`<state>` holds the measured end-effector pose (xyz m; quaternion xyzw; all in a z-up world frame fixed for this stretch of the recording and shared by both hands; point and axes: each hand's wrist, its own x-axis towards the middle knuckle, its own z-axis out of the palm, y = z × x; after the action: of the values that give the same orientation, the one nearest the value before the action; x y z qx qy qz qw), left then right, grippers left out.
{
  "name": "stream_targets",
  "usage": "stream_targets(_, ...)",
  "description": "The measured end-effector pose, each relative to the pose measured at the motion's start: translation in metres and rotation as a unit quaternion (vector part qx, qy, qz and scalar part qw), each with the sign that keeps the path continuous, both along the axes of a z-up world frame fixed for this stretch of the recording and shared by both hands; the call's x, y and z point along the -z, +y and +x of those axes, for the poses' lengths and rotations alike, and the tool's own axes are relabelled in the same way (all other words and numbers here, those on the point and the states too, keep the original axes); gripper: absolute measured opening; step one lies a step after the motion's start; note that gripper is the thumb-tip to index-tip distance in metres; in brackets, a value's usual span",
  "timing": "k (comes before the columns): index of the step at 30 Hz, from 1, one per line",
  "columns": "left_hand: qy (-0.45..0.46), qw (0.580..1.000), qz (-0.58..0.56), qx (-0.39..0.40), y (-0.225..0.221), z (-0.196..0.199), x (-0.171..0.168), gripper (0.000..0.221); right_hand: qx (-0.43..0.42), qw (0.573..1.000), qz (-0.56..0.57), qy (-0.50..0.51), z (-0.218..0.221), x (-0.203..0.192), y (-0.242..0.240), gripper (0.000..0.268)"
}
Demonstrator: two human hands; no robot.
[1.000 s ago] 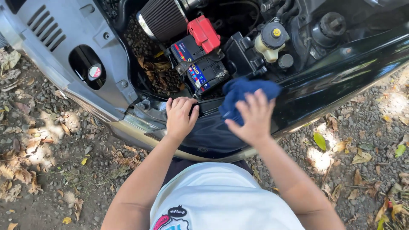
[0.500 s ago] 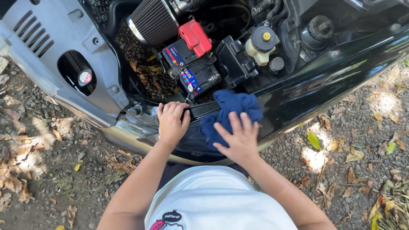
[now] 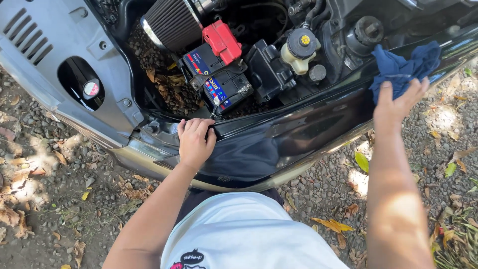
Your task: Wiping the exterior of a car, including the bumper and wheel rim, using a blue cloth.
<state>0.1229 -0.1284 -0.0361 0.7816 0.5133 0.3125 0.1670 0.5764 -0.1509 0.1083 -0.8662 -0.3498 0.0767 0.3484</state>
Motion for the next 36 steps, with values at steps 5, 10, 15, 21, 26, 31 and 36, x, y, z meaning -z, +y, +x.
stream_targets(5, 0.012, 0.999, 0.027, -0.019, 0.002, 0.003, 0.020, 0.016, -0.183, 0.927, 0.126, -0.303, -0.036, 0.133, -0.060, 0.061)
stream_targets(10, 0.032, 0.997, 0.062, -0.039, 0.001, 0.003, 0.027, 0.014, -0.360, 0.867, 0.057, -0.339, -0.141, 0.176, -0.137, 0.055)
stream_targets(15, -0.004, 0.999, 0.034, -0.034, 0.001, 0.000, 0.024, 0.016, -0.474, 0.809, 0.062, -0.342, -0.078, 0.106, -0.100, 0.056)
stream_targets(21, -0.037, 0.998, -0.046, -0.010, 0.000, -0.008, 0.006, 0.023, -0.354, 0.855, 0.052, -0.375, -0.023, 0.116, -0.083, 0.060)
stream_targets(26, -0.034, 0.986, -0.153, 0.063, 0.007, -0.021, -0.037, 0.047, -0.562, 0.746, 0.054, -0.354, -0.160, 0.139, -0.099, 0.062)
stream_targets(31, -0.011, 0.964, -0.248, 0.094, 0.019, -0.023, -0.058, 0.062, -0.680, 0.654, 0.091, -0.320, -0.309, 0.145, -0.074, 0.066)
stream_targets(36, -0.011, 0.953, -0.294, 0.069, 0.023, -0.021, -0.056, 0.064, -0.715, 0.592, 0.094, -0.359, -0.399, 0.195, -0.069, 0.042)
